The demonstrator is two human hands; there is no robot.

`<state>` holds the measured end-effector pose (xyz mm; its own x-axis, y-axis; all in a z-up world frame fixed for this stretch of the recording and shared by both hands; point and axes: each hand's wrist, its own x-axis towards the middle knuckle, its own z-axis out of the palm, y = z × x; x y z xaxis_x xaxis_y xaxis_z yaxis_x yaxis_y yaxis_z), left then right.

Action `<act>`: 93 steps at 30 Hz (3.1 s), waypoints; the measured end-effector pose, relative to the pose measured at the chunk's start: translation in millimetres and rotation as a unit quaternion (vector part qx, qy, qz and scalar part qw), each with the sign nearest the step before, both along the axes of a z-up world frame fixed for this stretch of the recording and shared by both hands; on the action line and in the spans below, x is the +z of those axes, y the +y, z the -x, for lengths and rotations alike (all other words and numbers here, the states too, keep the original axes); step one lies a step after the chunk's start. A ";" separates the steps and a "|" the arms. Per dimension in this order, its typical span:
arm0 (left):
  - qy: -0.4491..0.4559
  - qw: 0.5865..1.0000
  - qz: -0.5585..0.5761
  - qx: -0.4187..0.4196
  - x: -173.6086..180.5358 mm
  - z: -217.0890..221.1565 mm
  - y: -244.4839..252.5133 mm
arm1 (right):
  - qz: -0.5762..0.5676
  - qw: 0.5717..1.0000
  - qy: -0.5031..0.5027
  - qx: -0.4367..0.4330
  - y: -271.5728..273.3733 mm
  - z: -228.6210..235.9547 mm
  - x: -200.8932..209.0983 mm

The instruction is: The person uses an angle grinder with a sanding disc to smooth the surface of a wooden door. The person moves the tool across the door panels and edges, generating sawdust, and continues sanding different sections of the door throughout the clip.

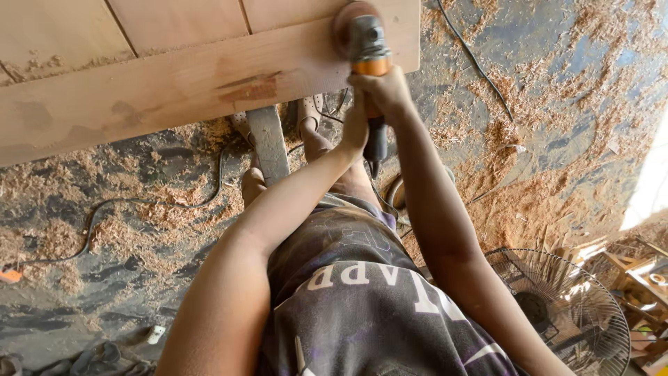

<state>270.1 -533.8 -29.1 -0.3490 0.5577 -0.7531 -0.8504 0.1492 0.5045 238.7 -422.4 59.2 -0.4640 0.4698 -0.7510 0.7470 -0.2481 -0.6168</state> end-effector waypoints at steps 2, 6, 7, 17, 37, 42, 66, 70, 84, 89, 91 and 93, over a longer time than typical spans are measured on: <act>0.001 0.998 0.004 -0.058 -0.9 5.0 16.4 | 0.022 0.998 0.035 -0.047 13.4 -5.1 3.1; -0.002 0.997 0.010 -0.075 -0.8 18.6 23.3 | 0.058 0.988 0.101 -0.100 17.6 1.5 5.7; -0.002 0.998 0.007 -0.065 0.6 22.2 20.6 | 0.060 0.987 0.103 -0.105 14.3 5.8 6.1; -0.076 0.994 -0.011 0.072 27.0 78.1 -88.7 | 0.007 0.997 0.059 0.045 -86.5 74.5 -0.2; 0.027 0.912 0.107 0.395 -21.7 100.9 -236.6 | -0.083 0.925 -0.034 0.369 -236.3 171.5 1.6; 0.008 0.942 0.076 0.328 -21.0 68.1 -174.9 | -0.042 0.954 -0.083 0.287 -164.5 128.2 4.1; 0.022 0.994 0.009 -0.109 -17.4 -16.6 36.3 | 0.027 0.994 0.073 -0.083 35.8 -38.7 -4.0; 0.011 0.998 -0.018 -0.060 -13.5 -20.0 12.7 | 0.025 0.997 0.050 -0.060 16.8 -32.3 -2.3; -0.053 0.985 -0.019 0.164 -13.9 11.3 -52.4 | -0.056 0.954 -0.061 0.288 -100.1 80.4 1.5; -0.036 0.994 -0.071 0.070 -1.8 5.3 13.1 | -0.019 0.995 -0.022 0.095 3.8 15.5 -6.7; -0.024 0.995 -0.091 0.029 4.5 0.1 31.0 | -0.034 0.998 -0.013 0.052 38.1 -2.9 -11.6; -0.002 0.998 -0.057 -0.027 10.8 -3.0 45.1 | -0.008 1.000 0.017 0.010 52.6 -21.7 -12.0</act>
